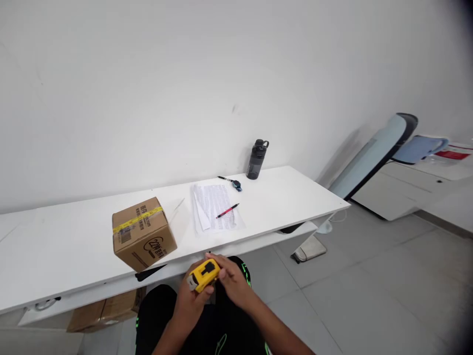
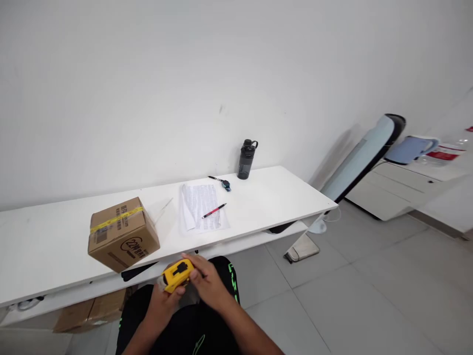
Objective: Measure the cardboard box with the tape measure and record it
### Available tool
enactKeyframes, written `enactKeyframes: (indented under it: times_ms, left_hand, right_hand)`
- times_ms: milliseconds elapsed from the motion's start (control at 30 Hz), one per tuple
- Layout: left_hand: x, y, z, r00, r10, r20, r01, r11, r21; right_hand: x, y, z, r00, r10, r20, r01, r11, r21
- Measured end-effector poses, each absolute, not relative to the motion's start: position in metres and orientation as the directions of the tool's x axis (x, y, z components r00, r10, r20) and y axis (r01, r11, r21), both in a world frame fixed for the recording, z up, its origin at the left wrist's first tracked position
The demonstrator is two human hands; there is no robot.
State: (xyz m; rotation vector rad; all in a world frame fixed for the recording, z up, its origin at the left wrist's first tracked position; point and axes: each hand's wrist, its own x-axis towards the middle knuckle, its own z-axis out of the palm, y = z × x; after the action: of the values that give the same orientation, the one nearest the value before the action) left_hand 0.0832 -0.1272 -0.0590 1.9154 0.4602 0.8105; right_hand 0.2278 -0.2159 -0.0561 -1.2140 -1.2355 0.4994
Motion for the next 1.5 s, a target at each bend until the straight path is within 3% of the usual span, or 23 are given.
enactKeyframes:
  times_ms: [67, 133, 200, 267, 333, 500, 700, 800, 867, 1000, 1200, 1500]
  left_hand:
    - [0.095, -0.127, -0.064, 0.784, 0.530, 0.323, 0.081, -0.604, 0.793]
    - [0.111, -0.125, -0.065, 0.862, 0.396, 0.317, 0.126, -0.773, 0.622]
    - [0.134, -0.127, -0.066, 0.901, 0.284, 0.328, 0.114, -0.884, 0.453]
    - [0.161, -0.132, -0.067, 0.909, 0.251, 0.333, 0.130, -0.929, 0.346]
    - [0.189, -0.139, -0.070, 0.899, 0.303, 0.316, 0.207, -0.930, 0.304]
    - [0.242, -0.149, -0.074, 0.826, 0.490, 0.278, 0.388, -0.853, 0.349]
    - [0.263, -0.150, -0.083, 0.803, 0.505, 0.318, 0.389, -0.847, 0.361]
    - [0.265, -0.148, -0.092, 0.830, 0.466, 0.306, 0.374, -0.873, 0.314]
    - [0.265, -0.146, -0.097, 0.862, 0.409, 0.299, 0.346, -0.907, 0.241]
    - [0.264, -0.144, -0.106, 0.897, 0.349, 0.273, 0.326, -0.937, 0.127]
    - [0.266, -0.144, -0.110, 0.901, 0.342, 0.268, 0.339, -0.939, 0.059]
    - [0.263, -0.141, -0.108, 0.922, 0.312, 0.231, 0.302, -0.950, 0.075]
  right_hand:
    - [0.270, -0.214, -0.056, 0.354, 0.840, 0.411, 0.527, 0.183, -0.830]
    - [0.321, -0.199, -0.050, 0.450, 0.799, 0.399, 0.755, -0.102, -0.647]
    - [0.370, -0.176, -0.043, 0.521, 0.796, 0.309, 0.821, -0.369, -0.435]
    - [0.407, -0.152, -0.039, 0.489, 0.859, 0.154, 0.860, -0.444, -0.253]
    - [0.429, -0.133, -0.039, 0.430, 0.898, 0.088, 0.889, -0.405, -0.215]
    - [0.439, -0.125, -0.055, 0.368, 0.918, 0.148, 0.897, -0.309, -0.315]
    - [0.438, -0.138, -0.074, 0.550, 0.774, 0.313, 0.734, -0.270, -0.623]
    - [0.438, -0.139, -0.080, 0.659, 0.690, 0.299, 0.549, -0.169, -0.819]
    - [0.436, -0.138, -0.083, 0.683, 0.682, 0.261, 0.447, -0.108, -0.888]
    - [0.431, -0.140, -0.084, 0.685, 0.698, 0.212, 0.344, -0.053, -0.938]
    - [0.423, -0.142, -0.080, 0.707, 0.688, 0.163, 0.307, -0.091, -0.947]
    - [0.427, -0.140, -0.082, 0.701, 0.703, 0.119, 0.272, -0.109, -0.956]
